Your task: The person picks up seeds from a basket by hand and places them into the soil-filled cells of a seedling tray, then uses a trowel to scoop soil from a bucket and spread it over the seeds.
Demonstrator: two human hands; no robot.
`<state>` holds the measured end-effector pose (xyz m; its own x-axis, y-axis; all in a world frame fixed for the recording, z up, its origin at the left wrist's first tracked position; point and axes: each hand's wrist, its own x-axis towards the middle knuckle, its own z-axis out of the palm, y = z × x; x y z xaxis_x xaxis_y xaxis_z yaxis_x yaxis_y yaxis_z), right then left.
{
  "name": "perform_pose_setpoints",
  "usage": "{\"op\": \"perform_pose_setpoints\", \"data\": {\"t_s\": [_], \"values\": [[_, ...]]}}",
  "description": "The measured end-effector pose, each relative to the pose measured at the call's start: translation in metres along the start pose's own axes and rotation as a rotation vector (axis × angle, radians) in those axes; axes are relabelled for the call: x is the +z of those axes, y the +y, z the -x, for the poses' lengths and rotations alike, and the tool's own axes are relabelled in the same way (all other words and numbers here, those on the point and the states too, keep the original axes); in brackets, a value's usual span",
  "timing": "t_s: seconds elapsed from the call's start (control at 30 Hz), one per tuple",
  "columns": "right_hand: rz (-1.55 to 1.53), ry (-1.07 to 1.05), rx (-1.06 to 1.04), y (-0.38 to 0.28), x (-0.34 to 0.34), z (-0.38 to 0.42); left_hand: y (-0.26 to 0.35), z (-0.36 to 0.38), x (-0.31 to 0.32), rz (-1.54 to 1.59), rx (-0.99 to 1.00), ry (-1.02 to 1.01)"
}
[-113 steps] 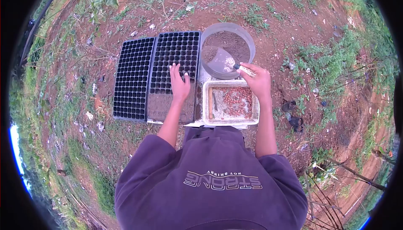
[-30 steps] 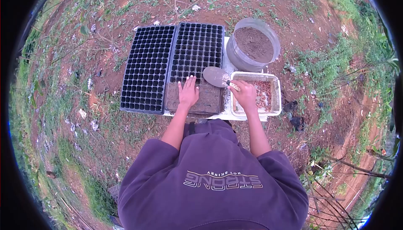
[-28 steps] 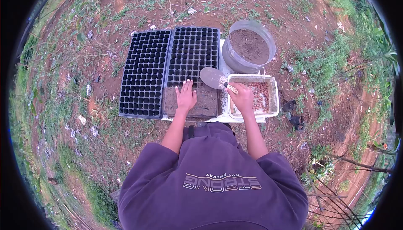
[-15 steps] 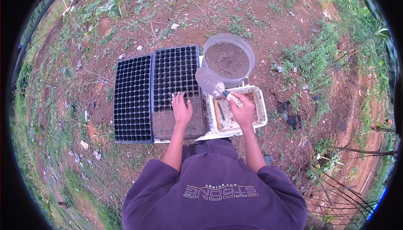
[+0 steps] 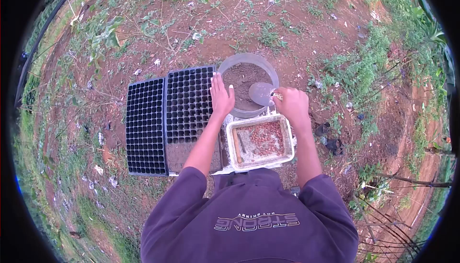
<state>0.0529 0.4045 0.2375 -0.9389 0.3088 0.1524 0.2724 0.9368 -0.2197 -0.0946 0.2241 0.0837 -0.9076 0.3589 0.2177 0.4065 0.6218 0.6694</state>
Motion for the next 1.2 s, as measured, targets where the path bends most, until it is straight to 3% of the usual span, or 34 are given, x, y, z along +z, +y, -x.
{"op": "perform_pose_setpoints", "data": {"t_s": [0.1,0.43,0.5,0.7,0.87,0.93,1.13,1.2], "values": [[0.025,-0.151,0.007,-0.01,-0.017,-0.02,0.005,-0.002,-0.003,-0.128,-0.082,-0.063],[0.01,0.009,-0.089,-0.006,0.041,-0.053,0.001,-0.004,-0.004,-0.14,-0.067,-0.075],[-0.075,-0.106,-0.007,0.0,0.038,-0.043,0.0,-0.005,-0.003,-0.146,-0.067,-0.066],[0.007,-0.15,0.084,0.009,0.001,-0.042,0.006,-0.004,-0.005,-0.178,-0.1,-0.089],[0.05,-0.209,0.037,0.013,0.035,-0.058,0.009,-0.004,-0.007,-0.198,-0.121,-0.106],[-0.136,-0.177,0.114,0.02,0.071,-0.055,0.008,-0.004,-0.006,-0.196,-0.116,-0.1],[-0.532,-0.146,0.385,0.037,0.084,-0.037,0.003,-0.005,-0.003,-0.183,-0.113,-0.101],[-0.493,-0.14,0.368,0.031,0.079,-0.037,0.004,-0.006,-0.005,-0.175,-0.118,-0.107]]}}
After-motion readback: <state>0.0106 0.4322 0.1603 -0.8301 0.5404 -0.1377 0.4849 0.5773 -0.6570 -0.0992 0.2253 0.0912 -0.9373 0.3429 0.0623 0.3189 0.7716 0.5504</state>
